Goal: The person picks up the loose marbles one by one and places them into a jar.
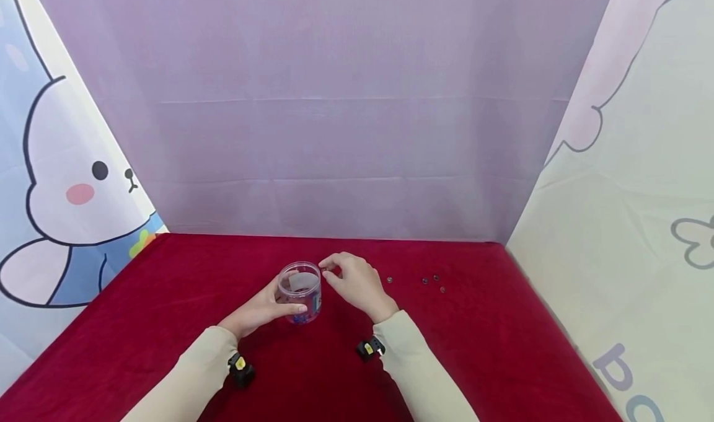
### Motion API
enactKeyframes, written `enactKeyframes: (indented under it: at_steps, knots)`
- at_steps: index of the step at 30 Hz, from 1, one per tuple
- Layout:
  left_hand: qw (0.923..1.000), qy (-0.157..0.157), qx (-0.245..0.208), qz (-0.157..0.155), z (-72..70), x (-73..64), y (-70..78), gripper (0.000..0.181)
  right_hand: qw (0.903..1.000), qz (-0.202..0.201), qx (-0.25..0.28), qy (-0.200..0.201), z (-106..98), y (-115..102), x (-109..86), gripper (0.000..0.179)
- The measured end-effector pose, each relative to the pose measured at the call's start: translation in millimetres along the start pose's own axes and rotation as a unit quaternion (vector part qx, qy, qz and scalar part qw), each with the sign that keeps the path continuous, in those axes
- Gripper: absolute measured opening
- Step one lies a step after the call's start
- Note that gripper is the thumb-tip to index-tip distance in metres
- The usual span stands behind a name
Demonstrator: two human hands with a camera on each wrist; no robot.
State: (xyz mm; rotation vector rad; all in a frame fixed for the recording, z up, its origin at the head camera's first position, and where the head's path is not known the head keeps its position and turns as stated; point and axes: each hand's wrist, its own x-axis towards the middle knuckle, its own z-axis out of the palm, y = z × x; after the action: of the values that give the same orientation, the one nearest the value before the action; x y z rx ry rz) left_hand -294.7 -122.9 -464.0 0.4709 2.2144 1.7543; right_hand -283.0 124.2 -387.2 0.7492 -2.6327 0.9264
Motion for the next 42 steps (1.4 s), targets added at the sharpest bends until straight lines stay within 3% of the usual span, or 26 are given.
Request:
enactKeyframes:
  at_steps: [20, 42]
  knots:
    - [0.9999, -0.008, -0.012, -0.001, -0.2, 1.4, -4.5, 0.093, 0.9992, -0.022, 0.024, -0.022, 23, -12, 6.4, 0.022]
    - [1.0000, -0.002, 0.001, -0.002, 1.6, 0.9, -3.8, 0.093, 0.9990, -0.014, 0.040, -0.014, 15, -1, -3.4, 0.026]
